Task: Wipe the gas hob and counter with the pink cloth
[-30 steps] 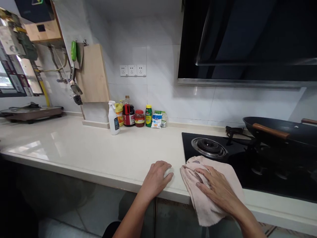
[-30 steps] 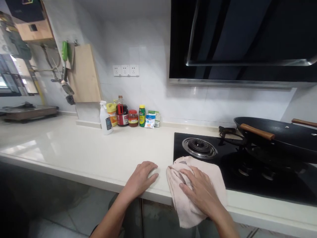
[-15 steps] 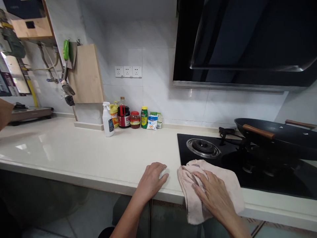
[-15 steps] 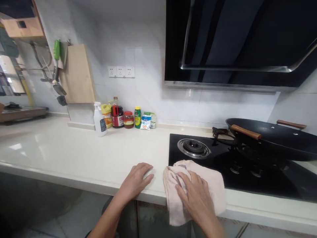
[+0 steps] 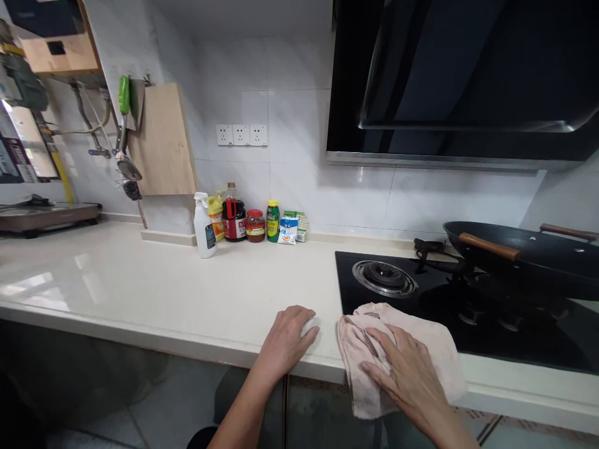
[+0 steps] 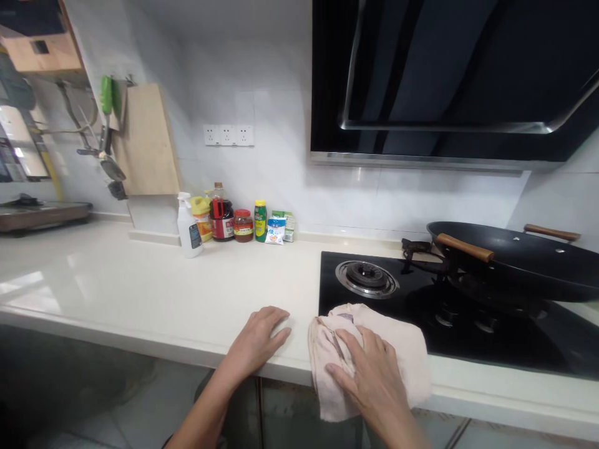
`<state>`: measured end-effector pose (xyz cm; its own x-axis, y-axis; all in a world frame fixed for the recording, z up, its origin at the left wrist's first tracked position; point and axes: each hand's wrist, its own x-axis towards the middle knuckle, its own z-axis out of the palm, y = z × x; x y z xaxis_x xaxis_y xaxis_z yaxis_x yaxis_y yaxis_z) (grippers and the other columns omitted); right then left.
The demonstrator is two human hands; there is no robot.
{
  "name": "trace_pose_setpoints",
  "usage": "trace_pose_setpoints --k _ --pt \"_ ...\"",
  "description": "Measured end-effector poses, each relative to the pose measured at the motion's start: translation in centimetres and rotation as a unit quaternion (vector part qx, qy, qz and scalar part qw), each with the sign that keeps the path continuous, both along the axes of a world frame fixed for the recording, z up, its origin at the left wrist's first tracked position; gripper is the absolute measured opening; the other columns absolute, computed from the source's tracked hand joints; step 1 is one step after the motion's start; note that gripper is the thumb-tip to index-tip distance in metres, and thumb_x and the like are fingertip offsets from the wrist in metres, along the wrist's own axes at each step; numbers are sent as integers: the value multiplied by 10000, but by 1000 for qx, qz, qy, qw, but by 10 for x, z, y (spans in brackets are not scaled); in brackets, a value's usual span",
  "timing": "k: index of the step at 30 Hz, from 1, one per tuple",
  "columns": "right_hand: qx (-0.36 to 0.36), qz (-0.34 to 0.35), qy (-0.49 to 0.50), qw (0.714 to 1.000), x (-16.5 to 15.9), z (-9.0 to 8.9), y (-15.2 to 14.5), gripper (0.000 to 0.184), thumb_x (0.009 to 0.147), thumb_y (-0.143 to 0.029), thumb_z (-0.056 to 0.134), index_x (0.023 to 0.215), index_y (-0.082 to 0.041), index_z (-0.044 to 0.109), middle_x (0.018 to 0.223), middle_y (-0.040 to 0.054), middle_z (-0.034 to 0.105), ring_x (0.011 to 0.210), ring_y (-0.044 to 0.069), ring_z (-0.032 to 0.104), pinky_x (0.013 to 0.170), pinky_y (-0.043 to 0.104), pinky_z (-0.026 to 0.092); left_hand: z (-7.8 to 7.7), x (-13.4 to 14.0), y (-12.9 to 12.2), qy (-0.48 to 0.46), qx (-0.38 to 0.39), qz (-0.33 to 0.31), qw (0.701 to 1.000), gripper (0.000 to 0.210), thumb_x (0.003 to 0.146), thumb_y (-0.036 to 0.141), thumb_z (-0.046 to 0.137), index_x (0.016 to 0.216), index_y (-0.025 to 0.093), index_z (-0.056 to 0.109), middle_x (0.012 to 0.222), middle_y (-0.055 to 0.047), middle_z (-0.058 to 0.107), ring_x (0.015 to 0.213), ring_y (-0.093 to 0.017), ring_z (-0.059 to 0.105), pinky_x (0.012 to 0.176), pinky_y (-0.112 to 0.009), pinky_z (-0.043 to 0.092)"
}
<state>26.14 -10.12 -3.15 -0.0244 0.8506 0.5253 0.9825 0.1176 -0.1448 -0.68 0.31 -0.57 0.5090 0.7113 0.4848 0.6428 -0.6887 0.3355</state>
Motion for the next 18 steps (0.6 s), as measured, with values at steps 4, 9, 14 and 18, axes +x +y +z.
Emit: trace_pose_setpoints --k 4,9,14,18 --pt "15 7 -24 1000 -2 -8 -8 678 687 -493 805 1323 -371 603 1305 104 596 1179 370 556 932 499 458 -2 0 1 -4 0 2 1000 259 978 298 564 1222 233 618 1232 -62 662 1192 -249 577 1017 -397 421" --pt "19 29 -3 999 -3 -19 -19 602 717 -264 721 1298 -386 620 1180 85 667 1030 335 627 850 471 506 0 1 -1 -6 0 6 1000 258 969 288 571 1215 233 623 1218 -64 668 1177 -250 586 1014 -401 426" --pt "-32 90 193 977 6 -5 -17 490 826 -356 594 1314 -321 600 1265 52 687 1111 275 667 917 388 549 1 2 -2 -9 2 5 1000 254 959 286 576 1203 237 629 1195 -64 679 1163 -247 595 1013 -402 429" --pt "-30 49 348 936 8 24 -3 512 890 -481 522 1363 -286 527 1318 62 658 1182 263 636 950 370 538 0 1 -2 -7 1 7 1000 256 957 284 584 1205 238 627 1196 -60 675 1169 -250 591 1011 -398 431"
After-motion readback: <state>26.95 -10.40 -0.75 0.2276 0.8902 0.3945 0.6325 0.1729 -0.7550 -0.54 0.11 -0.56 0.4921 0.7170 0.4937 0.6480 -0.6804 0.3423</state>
